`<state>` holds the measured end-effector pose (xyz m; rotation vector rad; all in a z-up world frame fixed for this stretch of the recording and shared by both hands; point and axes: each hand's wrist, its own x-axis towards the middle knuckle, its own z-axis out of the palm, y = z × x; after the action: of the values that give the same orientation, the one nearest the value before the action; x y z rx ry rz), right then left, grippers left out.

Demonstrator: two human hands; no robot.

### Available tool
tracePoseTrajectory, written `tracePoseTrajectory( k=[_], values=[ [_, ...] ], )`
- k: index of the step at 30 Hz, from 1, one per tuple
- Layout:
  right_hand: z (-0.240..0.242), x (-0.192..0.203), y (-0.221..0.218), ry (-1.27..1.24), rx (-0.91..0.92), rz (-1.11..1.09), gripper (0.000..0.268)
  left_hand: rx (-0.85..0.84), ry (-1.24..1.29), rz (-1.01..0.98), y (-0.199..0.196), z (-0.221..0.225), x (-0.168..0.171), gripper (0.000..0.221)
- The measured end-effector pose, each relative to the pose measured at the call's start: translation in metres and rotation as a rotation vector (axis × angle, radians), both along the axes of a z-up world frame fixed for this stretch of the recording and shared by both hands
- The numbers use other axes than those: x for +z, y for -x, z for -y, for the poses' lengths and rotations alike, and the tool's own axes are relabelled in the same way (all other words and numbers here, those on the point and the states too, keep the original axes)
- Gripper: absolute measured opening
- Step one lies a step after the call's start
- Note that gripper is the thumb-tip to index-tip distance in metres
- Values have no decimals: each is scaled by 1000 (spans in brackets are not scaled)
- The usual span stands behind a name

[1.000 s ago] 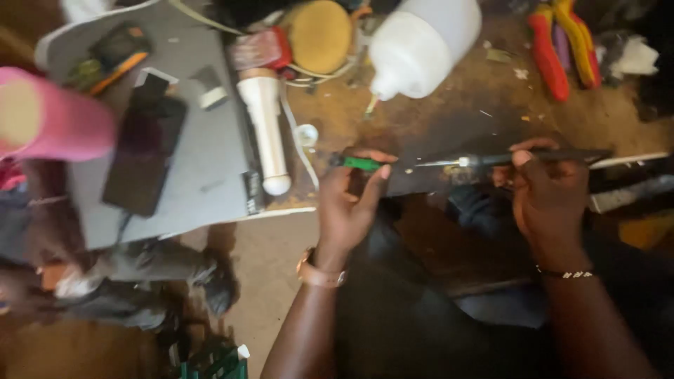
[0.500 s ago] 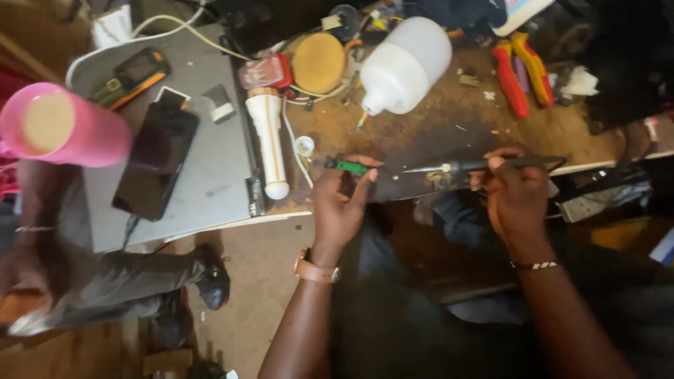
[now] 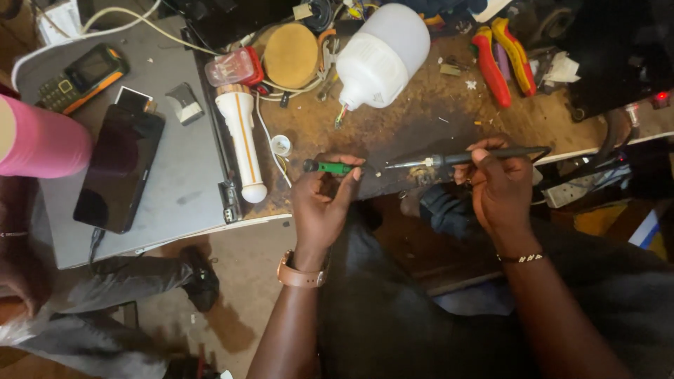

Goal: Repairing a small electronic circuit board using a soldering iron and a screwdriver

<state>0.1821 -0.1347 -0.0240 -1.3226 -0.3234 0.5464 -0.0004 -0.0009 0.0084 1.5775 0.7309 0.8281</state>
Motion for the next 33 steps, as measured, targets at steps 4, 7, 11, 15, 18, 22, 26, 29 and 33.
tracePoseTrajectory(
  k=[4,7,11,15,18,22,26,29,33],
  values=[
    [0,4,0,30,9,28,7,-29,38,43,0,-1,-2,7],
    [-1,2,0,29,12,28,6,-32,56,66,0,0,-6,6],
    [-1,-4,1,3,-22,7,11,-12,77,70,-2,0,-8,7],
    [0,-2,2,32,-25,2,9,-20,112,34,-1,1,-9,6],
    [0,3,7,92,0,73,16,-20,134,45,-3,3,-7,5],
    [3,-7,3,66,-18,44,12,-33,89,67,-3,1,-5,6],
    [-1,3,8,123,-27,82,18,-69,98,83,-3,-1,-5,5],
    [1,-2,7,87,-22,115,16,-48,137,17,-3,-1,-5,7],
    [2,-6,7,124,-47,120,19,-41,125,61,-5,-1,-9,4]
  ],
)
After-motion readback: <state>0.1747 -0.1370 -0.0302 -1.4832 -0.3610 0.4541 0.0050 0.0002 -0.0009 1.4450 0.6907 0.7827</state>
